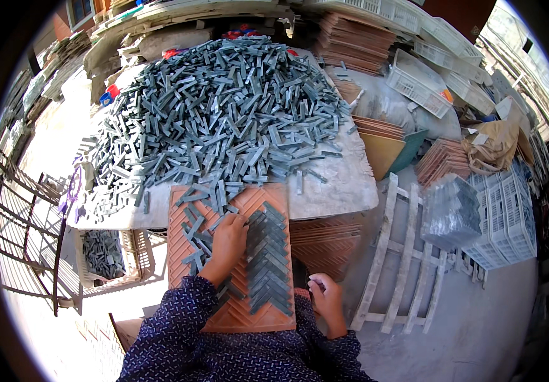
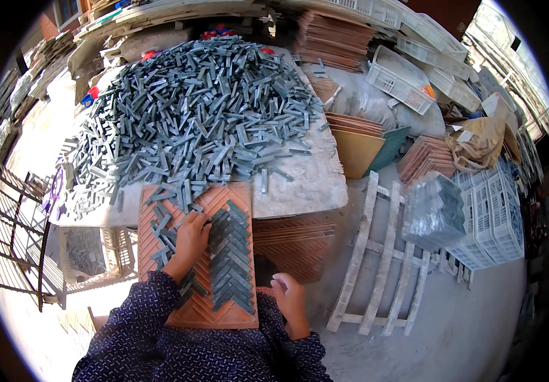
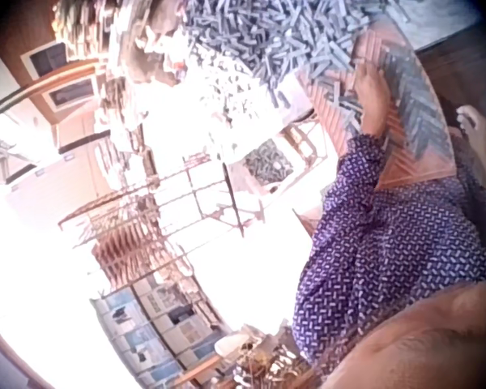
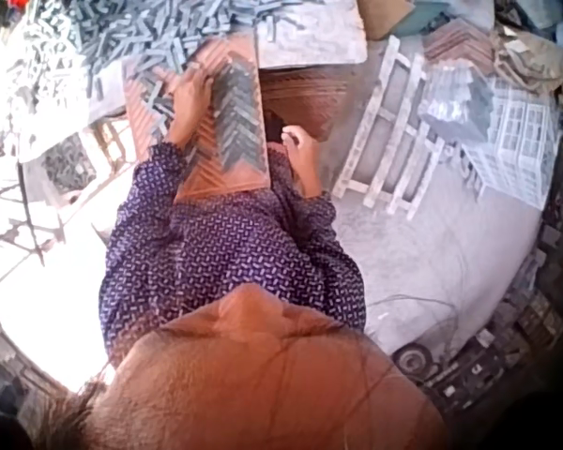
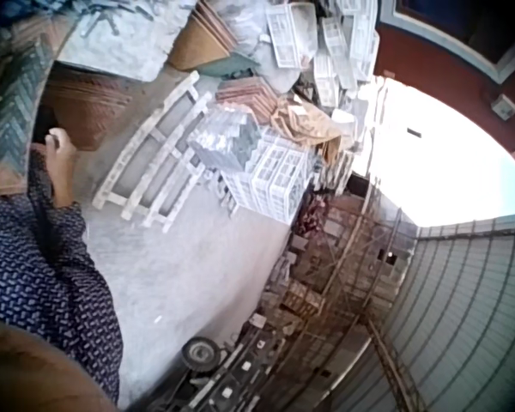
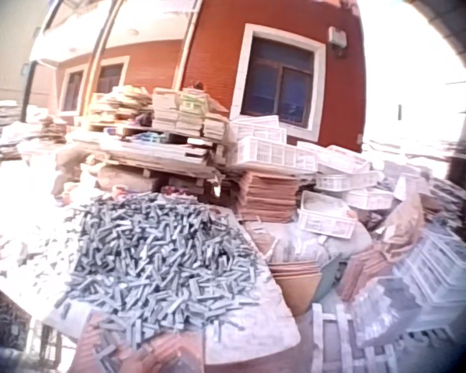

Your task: The person arranges small rectangular tiles on a wooden board in a herringbone pattern. The person picks tiles from a large pile and places them one by one onto the board, forming a continuous pattern.

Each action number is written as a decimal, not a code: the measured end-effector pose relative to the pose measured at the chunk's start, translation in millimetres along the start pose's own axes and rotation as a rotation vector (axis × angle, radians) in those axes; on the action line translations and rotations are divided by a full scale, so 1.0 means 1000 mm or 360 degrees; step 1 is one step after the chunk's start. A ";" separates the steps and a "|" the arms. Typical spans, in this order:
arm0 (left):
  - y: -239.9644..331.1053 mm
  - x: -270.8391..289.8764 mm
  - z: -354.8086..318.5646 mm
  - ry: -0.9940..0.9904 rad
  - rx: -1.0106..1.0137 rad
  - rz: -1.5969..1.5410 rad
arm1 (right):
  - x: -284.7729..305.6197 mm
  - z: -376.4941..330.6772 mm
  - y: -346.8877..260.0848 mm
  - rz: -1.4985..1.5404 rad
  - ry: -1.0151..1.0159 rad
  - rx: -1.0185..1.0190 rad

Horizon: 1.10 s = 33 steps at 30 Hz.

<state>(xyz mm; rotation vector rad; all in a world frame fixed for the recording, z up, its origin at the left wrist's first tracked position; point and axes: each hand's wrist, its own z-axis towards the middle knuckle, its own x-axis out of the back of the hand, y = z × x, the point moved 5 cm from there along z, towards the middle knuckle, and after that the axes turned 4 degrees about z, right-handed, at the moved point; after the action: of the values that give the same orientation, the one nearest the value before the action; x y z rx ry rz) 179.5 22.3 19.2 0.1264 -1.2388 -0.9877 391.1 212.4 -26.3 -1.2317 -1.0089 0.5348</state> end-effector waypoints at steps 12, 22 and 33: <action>-0.002 -0.007 0.011 -0.0057 0.0140 -0.0104 | -0.002 -0.001 -0.004 -0.0039 -0.0037 -0.0016; 0.003 -0.002 0.007 -0.0023 0.0103 0.0005 | 0.000 -0.002 -0.011 -0.0108 -0.0078 -0.0058; 0.006 -0.006 -0.019 -0.0029 0.0289 -0.0061 | -0.012 0.002 -0.022 -0.0152 -0.0109 0.0018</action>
<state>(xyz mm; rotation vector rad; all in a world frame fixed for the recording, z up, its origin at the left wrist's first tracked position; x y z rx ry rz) 198.4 21.9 11.1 0.2843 -1.3459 -0.9101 379.8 197.7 -10.0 -1.1557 -1.1151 0.5103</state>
